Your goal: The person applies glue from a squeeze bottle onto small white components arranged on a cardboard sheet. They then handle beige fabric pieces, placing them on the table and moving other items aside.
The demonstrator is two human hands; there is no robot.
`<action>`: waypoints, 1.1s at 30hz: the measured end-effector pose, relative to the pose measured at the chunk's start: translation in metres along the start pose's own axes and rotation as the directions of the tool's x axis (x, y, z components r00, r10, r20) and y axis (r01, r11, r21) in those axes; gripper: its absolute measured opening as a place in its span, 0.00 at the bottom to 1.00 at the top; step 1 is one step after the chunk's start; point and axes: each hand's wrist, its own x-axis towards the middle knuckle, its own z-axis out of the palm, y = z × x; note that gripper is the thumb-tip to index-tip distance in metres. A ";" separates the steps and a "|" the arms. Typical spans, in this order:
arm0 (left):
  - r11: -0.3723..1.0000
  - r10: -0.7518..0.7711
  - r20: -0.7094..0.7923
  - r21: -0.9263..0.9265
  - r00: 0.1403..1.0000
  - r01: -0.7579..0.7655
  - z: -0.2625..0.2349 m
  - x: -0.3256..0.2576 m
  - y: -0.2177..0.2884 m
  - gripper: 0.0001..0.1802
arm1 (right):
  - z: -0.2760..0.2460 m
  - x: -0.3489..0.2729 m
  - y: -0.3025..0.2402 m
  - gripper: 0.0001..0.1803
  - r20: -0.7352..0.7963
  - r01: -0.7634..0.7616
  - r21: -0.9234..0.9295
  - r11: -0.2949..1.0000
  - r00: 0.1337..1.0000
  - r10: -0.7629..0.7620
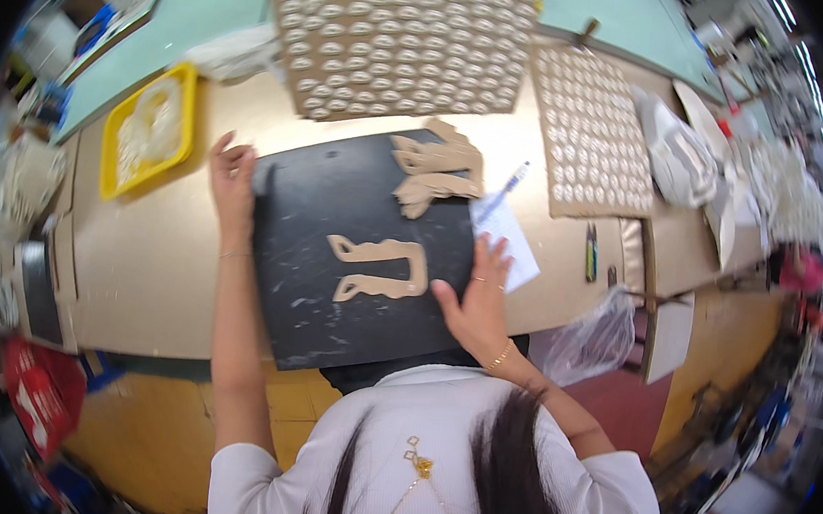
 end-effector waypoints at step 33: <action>0.527 0.072 0.454 0.739 0.888 -0.421 0.059 0.025 0.044 0.21 | -0.019 -0.003 -0.005 0.30 0.155 0.247 -0.250 0.936 0.965 -0.213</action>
